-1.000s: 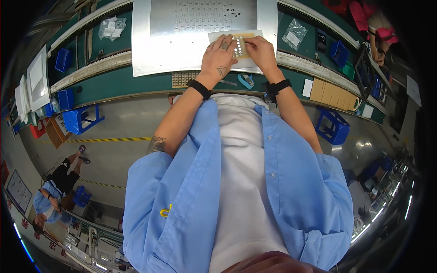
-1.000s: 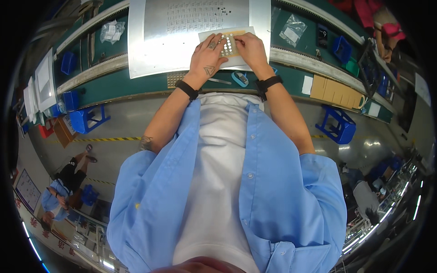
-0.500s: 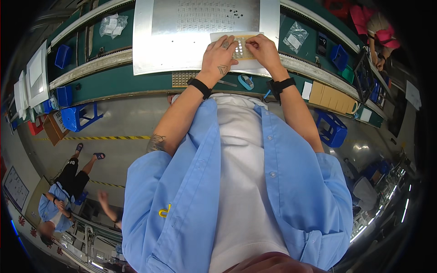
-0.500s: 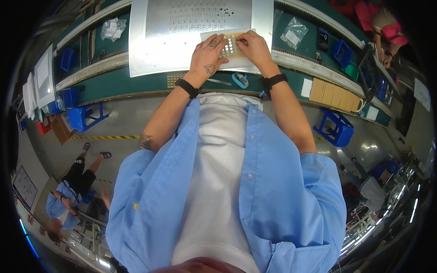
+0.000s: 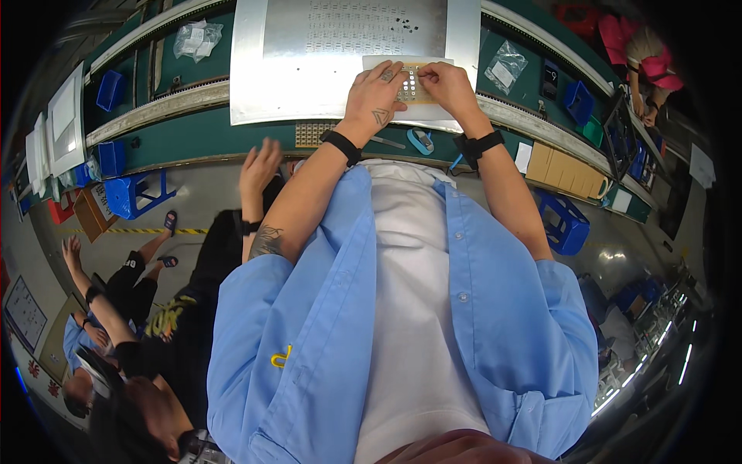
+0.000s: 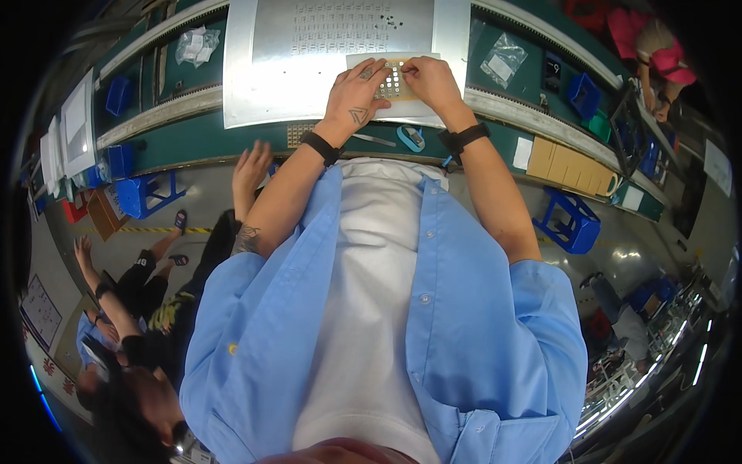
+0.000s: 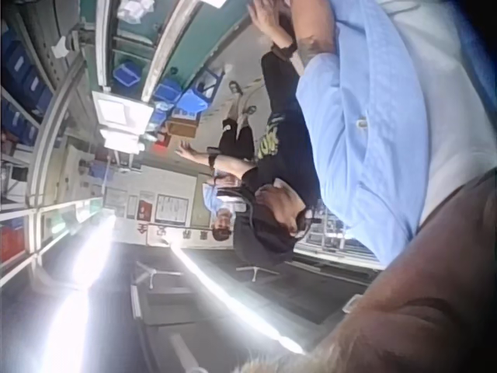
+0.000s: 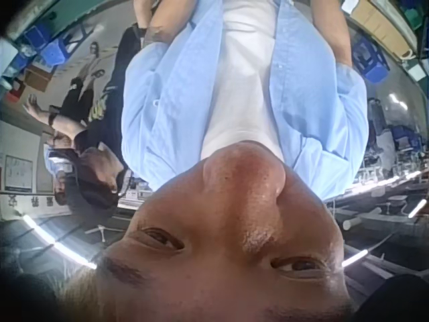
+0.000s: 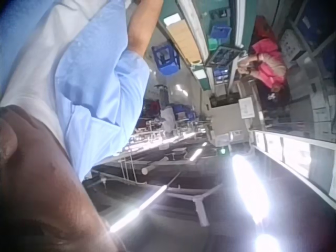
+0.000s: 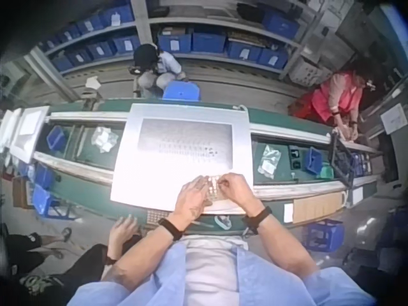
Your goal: Assemble small electronic components by placing them into a grid tray at a factory workstation.
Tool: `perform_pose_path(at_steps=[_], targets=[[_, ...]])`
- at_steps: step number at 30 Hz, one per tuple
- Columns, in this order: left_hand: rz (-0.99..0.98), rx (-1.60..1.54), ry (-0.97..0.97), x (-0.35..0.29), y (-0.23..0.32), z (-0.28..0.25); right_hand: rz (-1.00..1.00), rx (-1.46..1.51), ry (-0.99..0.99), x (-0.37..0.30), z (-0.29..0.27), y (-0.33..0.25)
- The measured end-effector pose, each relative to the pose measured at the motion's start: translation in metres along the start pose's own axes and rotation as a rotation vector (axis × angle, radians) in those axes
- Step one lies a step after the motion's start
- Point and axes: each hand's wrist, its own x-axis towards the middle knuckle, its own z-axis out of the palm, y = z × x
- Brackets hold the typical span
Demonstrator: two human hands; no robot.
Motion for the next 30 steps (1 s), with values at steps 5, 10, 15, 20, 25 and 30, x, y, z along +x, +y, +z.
perform_pose_path(at_steps=[5,10,15,20,25,30], targets=[[-0.005,0.001,-0.008,0.0006,0.0016,-0.0004,-0.017,-0.017,0.011,-0.0009,-0.0012,0.0026],[-0.026,0.002,-0.021,0.001,0.0033,-0.0006,-0.059,-0.009,0.019,-0.0025,-0.0008,0.0032],[-0.038,0.005,-0.028,0.0008,0.0047,-0.001,-0.096,0.003,0.039,0.0,0.0018,0.0064],[-0.037,0.009,-0.033,0.0007,0.0053,-0.0016,-0.111,-0.028,0.03,0.0005,0.0034,0.0075],[-0.034,0.013,-0.03,0.0005,0.0067,-0.0023,-0.157,-0.083,0.047,0.0022,0.0028,0.0083],[-0.044,0.015,-0.027,0.0007,0.0067,-0.0023,-0.182,-0.095,0.049,0.0044,0.003,0.0087]])
